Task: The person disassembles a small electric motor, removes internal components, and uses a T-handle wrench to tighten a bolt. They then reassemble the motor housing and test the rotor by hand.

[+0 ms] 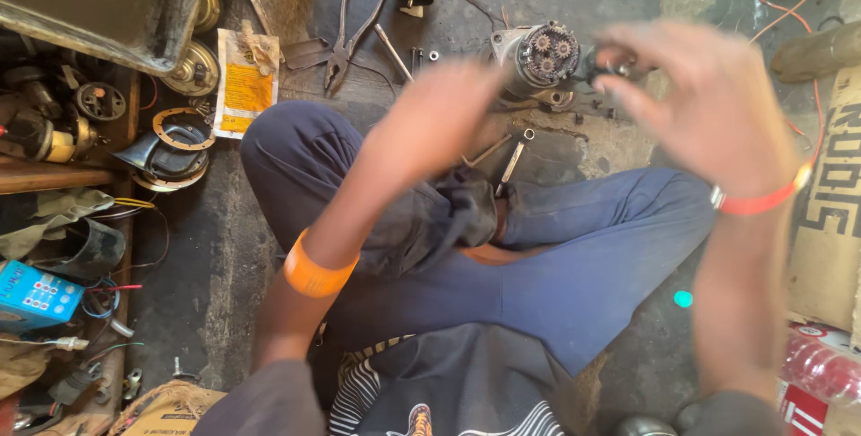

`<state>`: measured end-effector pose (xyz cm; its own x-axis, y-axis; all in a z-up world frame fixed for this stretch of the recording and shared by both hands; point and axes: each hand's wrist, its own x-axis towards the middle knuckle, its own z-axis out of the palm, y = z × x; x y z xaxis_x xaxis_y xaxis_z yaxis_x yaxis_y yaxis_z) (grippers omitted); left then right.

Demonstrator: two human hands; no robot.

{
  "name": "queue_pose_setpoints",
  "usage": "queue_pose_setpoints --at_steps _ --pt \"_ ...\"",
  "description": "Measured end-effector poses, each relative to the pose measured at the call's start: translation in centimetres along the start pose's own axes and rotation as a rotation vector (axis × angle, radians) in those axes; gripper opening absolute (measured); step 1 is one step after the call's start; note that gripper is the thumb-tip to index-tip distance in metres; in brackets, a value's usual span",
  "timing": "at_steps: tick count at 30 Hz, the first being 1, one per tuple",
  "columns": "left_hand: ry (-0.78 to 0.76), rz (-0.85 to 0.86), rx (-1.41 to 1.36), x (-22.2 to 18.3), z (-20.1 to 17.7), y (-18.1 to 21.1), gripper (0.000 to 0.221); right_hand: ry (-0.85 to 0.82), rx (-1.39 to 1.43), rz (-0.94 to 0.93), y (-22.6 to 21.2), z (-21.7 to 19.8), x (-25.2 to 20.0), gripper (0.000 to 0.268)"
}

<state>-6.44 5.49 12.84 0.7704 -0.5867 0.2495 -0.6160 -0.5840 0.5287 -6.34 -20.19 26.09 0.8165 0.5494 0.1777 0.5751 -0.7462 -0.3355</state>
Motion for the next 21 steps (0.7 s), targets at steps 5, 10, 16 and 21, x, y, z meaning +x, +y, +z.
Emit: queue_pose_setpoints --at_steps 5,10,16,21 --pt "0.005 -0.099 -0.48 8.4 2.1 -5.0 0.054 -0.25 -0.136 -0.089 3.9 1.5 4.9 0.035" --pt "-0.02 0.042 -0.79 7.5 4.9 -6.6 0.111 -0.392 -0.193 -0.067 6.3 4.0 6.5 0.05" --pt "-0.084 0.008 -0.594 7.4 7.4 -6.9 0.144 -0.493 -0.109 -0.016 6.4 5.8 6.6 0.063" --pt "-0.016 -0.007 -0.58 7.7 6.6 -7.5 0.092 -0.467 -0.068 -0.011 7.6 5.7 6.6 0.051"
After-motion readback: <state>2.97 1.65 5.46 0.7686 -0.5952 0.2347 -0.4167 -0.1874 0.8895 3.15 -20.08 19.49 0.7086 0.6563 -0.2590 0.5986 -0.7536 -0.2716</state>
